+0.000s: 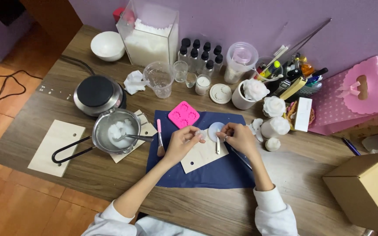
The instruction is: Cleaning small wax decorations with a brush and scraper, and wiping down a heating plate.
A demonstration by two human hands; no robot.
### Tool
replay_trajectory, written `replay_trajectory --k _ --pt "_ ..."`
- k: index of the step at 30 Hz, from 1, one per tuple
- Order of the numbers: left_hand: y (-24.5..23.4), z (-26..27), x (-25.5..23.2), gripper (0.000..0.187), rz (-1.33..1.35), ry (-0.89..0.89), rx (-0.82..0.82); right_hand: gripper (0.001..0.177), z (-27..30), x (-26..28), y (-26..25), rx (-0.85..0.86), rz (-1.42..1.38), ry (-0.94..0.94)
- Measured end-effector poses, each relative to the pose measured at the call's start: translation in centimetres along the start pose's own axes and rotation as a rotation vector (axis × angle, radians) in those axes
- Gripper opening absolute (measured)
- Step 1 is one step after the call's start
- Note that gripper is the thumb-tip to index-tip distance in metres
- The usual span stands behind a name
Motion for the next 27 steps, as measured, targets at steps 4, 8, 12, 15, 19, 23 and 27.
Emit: replay_trajectory --k 4,8,12,15,19,23,27 --pt "-0.2 0.0 0.9 0.017 0.076 -0.016 -0.032 0.021 -0.3 -0.5 0.3 -0.005 -0.022 -0.01" --pt "-0.3 -0.2 1.7 0.016 0.13 -0.022 -0.044 0.019 -0.3 -0.4 -0.1 -0.025 -0.039 -0.013" --pt "-0.3 0.1 0.6 0.014 0.083 -0.035 -0.044 0.016 0.1 0.3 -0.2 -0.02 -0.03 0.003" --pt "0.0 0.5 -1.4 0.013 -0.04 -0.017 -0.027 0.019 -0.3 -0.5 0.1 -0.021 -0.029 0.021" --pt "0.1 0.7 -2.3 0.011 -0.15 0.015 -0.012 0.016 0.4 0.5 -0.5 -0.025 -0.018 0.037" --pt "0.2 0.7 -2.6 0.012 -0.171 0.031 0.0 0.019 0.6 0.7 -0.8 -0.012 -0.025 0.027" --pt "0.0 0.8 -2.6 0.012 -0.166 0.043 -0.011 0.019 1.2 1.2 -0.5 0.065 0.053 0.0"
Point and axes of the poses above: each hand's wrist, its own z-axis away from the middle knuckle, its own y-axis out of the palm, x = y × z, the point moved 10 cm from there along -z, towards the middle knuckle, and after that the axes turned 4 degrees about -z, right-handed, at the moved point
